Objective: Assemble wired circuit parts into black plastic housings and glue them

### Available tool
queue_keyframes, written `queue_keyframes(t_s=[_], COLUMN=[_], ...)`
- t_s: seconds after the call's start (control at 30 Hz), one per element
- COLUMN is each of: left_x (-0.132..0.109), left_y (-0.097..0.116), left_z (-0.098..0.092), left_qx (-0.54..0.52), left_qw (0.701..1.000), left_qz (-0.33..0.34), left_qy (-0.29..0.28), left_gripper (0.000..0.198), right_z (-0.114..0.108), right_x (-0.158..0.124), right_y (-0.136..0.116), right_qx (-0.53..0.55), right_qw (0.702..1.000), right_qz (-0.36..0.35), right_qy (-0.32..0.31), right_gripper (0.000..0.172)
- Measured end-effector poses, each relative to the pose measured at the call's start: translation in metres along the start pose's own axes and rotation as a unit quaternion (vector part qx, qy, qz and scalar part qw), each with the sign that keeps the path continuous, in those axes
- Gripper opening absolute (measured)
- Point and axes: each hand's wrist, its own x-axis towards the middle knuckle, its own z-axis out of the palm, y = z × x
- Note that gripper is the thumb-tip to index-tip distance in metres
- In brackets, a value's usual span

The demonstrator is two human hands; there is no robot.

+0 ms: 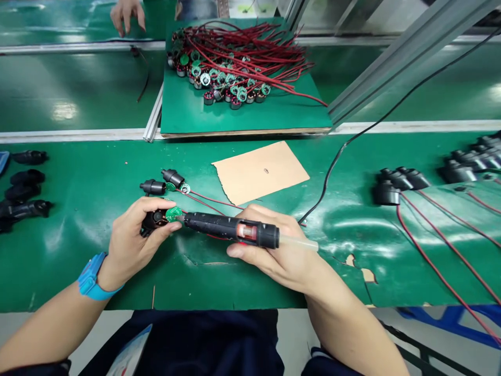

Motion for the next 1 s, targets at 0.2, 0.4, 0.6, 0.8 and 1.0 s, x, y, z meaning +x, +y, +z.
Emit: queue_keyframes(t_s=[0.2, 0.4, 0.6, 0.8, 1.0], left_x=[0.0, -0.001, -0.001, -0.004, -0.01], left_y=[0.002, 0.002, 0.0, -0.002, -0.006], left_z=[-0.001, 0.0, 0.001, 0.001, 0.004], left_qx=[-0.002, 0.002, 0.016, -0.017, -0.079], left_qw=[1.0, 1.0, 1.0, 1.0, 0.997], left_qz=[0.003, 0.011, 0.015, 0.005, 0.021], left_qy=[0.0, 0.004, -0.002, 0.007, 0.003], left_gripper=[0.023, 0.023, 0.023, 0.025, 0.026], right_z=[0.002, 0.001, 0.004, -0.01, -0.048], right_x=[0.0, 0.001, -0.002, -0.001, 0.006], right_y=[-0.001, -0.001, -0.009, 0.023, 0.08], right_qx=[0.002, -0.004, -0.095, -0.418, -0.45], right_qw=[1.0, 1.0, 0.995, 0.906, 0.886], right_qz=[0.021, 0.028, 0.001, 0.005, 0.101], right_qy=[0.003, 0.008, 0.003, 0.071, 0.042], right_gripper=[0.028, 0.032, 0.034, 0.031, 0.038])
